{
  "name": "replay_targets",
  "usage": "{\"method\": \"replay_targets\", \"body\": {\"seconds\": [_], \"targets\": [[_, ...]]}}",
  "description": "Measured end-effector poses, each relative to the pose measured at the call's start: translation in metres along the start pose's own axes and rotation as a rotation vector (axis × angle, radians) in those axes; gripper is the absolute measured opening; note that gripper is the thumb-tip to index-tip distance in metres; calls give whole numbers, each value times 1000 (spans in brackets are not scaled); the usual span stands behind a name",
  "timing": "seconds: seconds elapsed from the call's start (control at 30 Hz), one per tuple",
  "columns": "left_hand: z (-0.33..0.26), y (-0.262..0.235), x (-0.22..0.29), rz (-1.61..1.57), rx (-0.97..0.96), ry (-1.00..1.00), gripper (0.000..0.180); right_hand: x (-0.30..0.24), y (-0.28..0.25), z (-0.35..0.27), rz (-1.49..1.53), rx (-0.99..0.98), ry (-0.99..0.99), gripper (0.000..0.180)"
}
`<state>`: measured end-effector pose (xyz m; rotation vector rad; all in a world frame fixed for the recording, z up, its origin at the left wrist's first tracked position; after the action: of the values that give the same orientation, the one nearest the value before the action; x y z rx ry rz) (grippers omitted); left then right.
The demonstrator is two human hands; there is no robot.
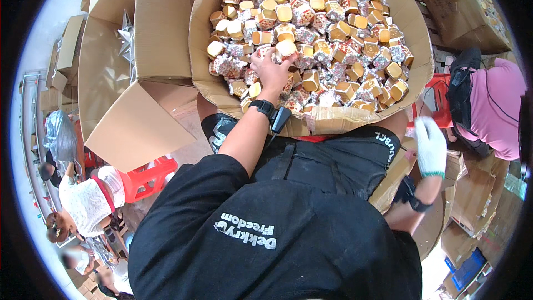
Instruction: Packing small wrapped food items from a large bin into cardboard boxes while wearing a protective glove on one hand.
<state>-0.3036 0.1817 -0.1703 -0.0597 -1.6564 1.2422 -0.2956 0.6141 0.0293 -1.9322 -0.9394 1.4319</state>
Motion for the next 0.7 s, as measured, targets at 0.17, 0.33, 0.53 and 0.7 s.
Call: {"method": "replay_targets", "body": {"seconds": [0.17,0.33,0.53,0.7], "targets": [[17,3,-38,-409,35,-191,74,-92,138,65,553,-382,-415,28],[-1,8,-7,-603,-261,-285,72,-89,301,99,994,-681,146,26],[8,8,-22,-444,-257,-166,51,-72,346,95,1275,-740,322,28],[12,14,-19,-659,-234,-68,46,-46,349,108,1006,-655,281,32]]}}
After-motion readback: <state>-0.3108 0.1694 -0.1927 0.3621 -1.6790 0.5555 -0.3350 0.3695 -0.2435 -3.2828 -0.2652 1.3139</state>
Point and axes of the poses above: each hand's wrist, its own z-axis towards the middle knuckle, its own y-axis out of the palm, x = y × z, the point moved 8 cm from there along z, towards the middle knuckle, and after that the axes turned 1 degree about -y, right-handed, at the moved point
